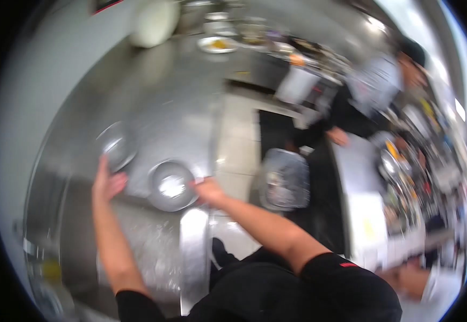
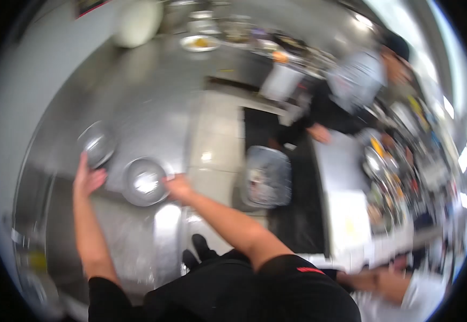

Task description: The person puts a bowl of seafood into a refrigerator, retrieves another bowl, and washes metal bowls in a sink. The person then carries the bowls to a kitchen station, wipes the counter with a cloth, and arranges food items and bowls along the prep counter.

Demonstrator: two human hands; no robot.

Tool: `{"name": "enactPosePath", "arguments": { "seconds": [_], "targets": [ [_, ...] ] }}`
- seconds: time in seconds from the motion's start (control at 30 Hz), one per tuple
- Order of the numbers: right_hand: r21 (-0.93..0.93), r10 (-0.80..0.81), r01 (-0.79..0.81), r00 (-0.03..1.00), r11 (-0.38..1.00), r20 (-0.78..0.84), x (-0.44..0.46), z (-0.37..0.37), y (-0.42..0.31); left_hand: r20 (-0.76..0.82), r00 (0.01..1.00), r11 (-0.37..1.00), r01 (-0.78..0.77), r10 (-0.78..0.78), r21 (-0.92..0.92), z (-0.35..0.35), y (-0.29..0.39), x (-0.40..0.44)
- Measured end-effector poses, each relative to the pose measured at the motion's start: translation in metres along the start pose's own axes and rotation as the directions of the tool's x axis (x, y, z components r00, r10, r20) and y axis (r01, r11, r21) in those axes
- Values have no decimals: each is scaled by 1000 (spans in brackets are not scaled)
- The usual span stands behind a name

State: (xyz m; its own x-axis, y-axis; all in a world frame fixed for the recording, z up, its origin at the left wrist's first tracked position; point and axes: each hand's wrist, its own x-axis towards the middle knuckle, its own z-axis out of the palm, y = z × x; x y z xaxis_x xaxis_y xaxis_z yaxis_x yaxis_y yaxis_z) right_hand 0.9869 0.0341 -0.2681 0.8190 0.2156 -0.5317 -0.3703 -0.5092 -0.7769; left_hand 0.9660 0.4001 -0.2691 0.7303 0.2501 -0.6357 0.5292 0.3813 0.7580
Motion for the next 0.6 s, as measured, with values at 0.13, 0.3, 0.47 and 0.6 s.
{"name": "enactPosePath", "arguments": {
  "seconds": [0.13,0.3,0.47,0.6],
  "targets": [
    [193,-70,61,997,979,36,-32,-43,9,-109,991,988,-93,79,-127,6,-23,65],
    [212,-192,233,961,949,-199,-69,-103,39,-301,691,719,-457,658,524,18,1,54],
    [277,-62,187,913,943,-402,-111,-172,77,8,324,74,-242,946,968,58,5,-19],
    [458,-21,248,895,854,-445,-116,-204,115,120,371,-4,-299,921,954,36,4,-9]
  ]
}}
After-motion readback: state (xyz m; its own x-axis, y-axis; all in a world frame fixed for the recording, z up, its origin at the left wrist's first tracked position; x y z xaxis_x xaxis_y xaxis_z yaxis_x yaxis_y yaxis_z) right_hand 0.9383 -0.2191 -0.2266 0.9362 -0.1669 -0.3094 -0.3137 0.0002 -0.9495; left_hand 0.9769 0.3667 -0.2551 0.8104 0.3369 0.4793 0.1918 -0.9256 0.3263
